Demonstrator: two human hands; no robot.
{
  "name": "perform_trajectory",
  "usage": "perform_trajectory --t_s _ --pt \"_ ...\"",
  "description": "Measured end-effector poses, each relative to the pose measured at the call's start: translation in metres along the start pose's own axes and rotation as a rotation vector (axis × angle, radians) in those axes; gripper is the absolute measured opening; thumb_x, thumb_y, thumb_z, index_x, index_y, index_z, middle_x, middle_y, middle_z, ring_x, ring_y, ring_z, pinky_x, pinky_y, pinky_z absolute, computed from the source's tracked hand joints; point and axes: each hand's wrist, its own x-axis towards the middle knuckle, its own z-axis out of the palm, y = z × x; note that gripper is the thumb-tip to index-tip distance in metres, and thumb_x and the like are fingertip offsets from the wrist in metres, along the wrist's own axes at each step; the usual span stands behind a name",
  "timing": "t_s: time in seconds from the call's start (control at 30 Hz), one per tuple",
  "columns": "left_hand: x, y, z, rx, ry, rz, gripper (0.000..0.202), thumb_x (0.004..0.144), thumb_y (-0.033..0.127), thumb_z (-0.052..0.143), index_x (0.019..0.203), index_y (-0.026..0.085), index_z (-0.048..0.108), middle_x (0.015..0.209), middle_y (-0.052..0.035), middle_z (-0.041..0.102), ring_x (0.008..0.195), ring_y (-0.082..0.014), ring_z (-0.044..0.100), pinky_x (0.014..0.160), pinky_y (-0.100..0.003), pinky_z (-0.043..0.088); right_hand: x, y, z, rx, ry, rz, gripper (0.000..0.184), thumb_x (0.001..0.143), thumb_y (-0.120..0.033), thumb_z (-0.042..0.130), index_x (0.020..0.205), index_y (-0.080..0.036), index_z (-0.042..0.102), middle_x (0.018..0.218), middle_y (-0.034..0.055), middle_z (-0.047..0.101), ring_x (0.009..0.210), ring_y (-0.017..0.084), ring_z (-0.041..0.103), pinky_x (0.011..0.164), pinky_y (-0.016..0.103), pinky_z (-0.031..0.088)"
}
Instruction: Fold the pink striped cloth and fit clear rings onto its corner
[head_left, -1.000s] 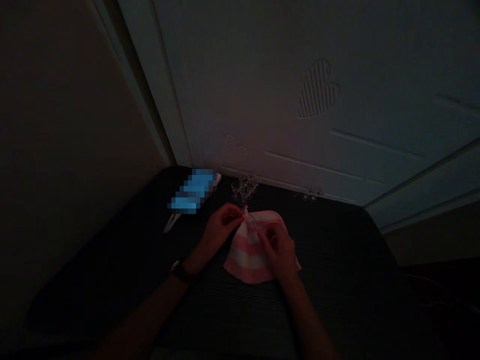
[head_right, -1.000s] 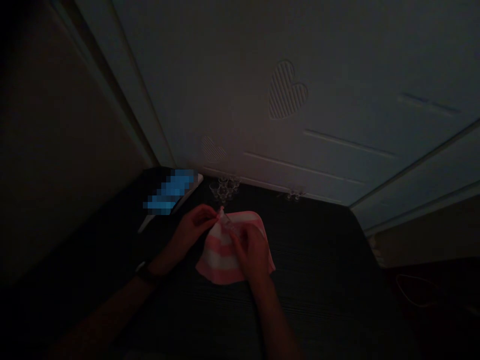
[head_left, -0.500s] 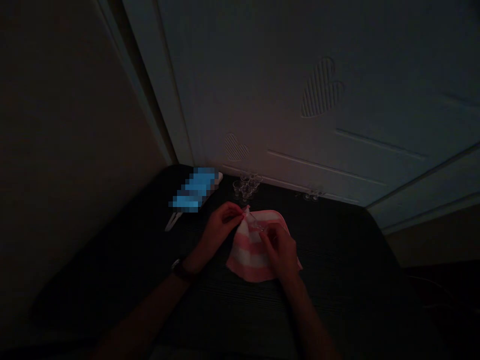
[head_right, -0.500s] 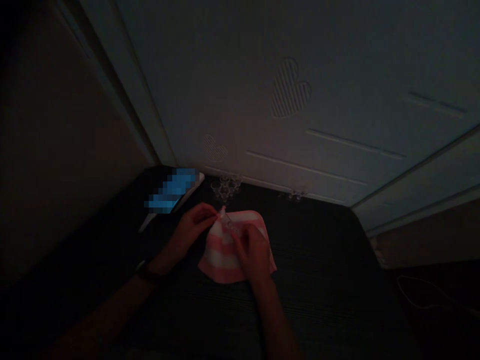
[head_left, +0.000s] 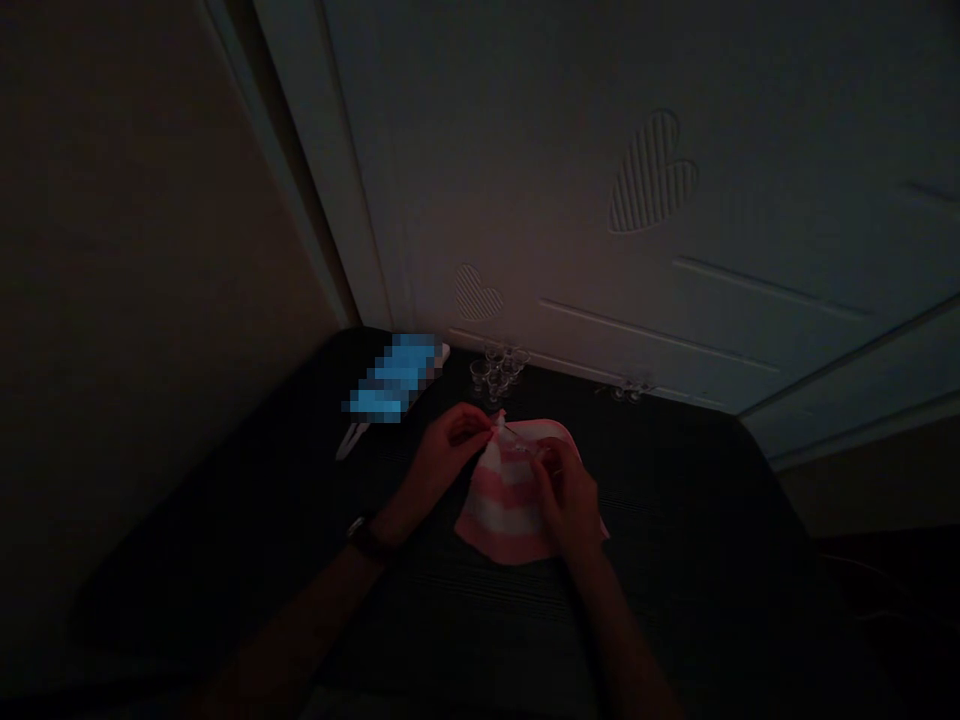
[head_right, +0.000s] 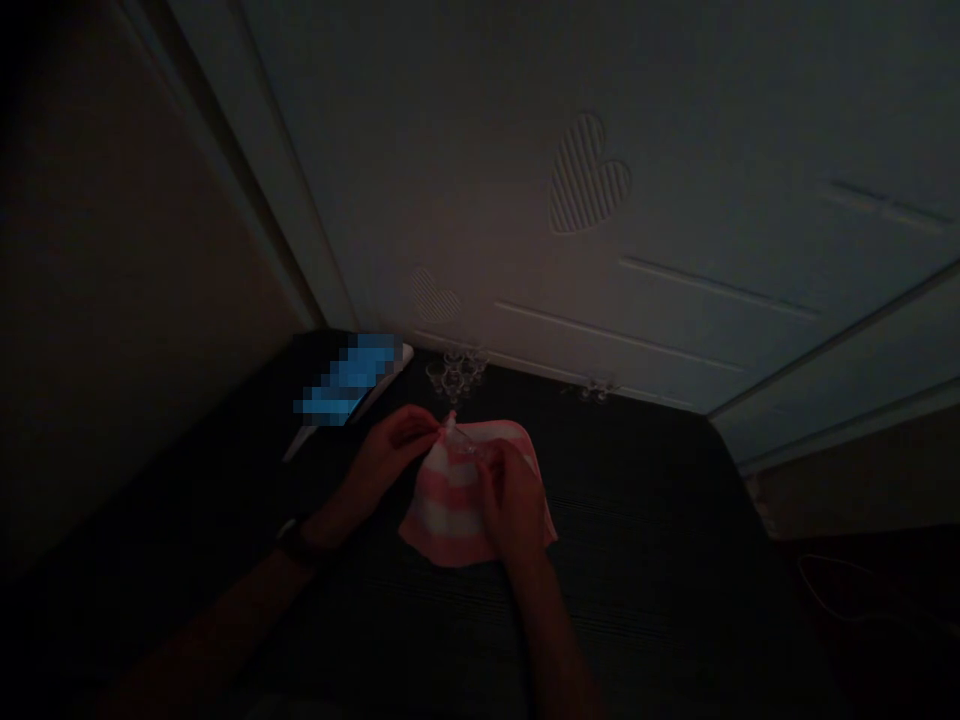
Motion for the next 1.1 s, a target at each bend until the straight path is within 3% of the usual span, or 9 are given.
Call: perform_trajectory --t_s 0.77,0.93,1.1 --pt "-0.0022 0.0041 0.0009 0.047 0.0 0.04 0.015 0.071 0.021 0.062 0.084 0.017 0.057 0.086 -0.002 0.062 0.082 -0.0152 0.06 0.078 -0.028 0.047 -0.0015 0.0015 -0.0019 0.015 -0.009 -0.009 0.024 0.086 -0.027 0.042 0.107 -0.02 0.051 0.09 0.0035 0.06 0.074 0.016 0.056 0.07 0.027 0.042" --pt "-0.0018 0.003 0.0 0.041 -0.099 0.007 0.023 0.072 0.018 0.059 0.094 0.016 0.06 0.097 -0.0052 0.064 0.089 -0.017 0.06 0.081 -0.029 0.047 -0.0018 0.0018 -0.0019 0.032 -0.023 -0.009 0.023 0.086 -0.027 0.042 0.106 -0.02 0.05 0.091 0.0031 0.06 0.075 0.016 0.056 0.071 0.027 0.042" --pt "-0.003 0.0015 -0.0007 0.081 -0.138 0.001 0.018 0.072 0.019 0.059 0.09 0.016 0.063 0.094 -0.0046 0.066 0.087 -0.0175 0.061 0.079 -0.029 0.047 -0.0015 0.0003 -0.0023 0.05 -0.037 -0.04 0.022 0.086 -0.026 0.042 0.106 -0.02 0.051 0.097 0.0032 0.06 0.08 0.015 0.056 0.073 0.027 0.041"
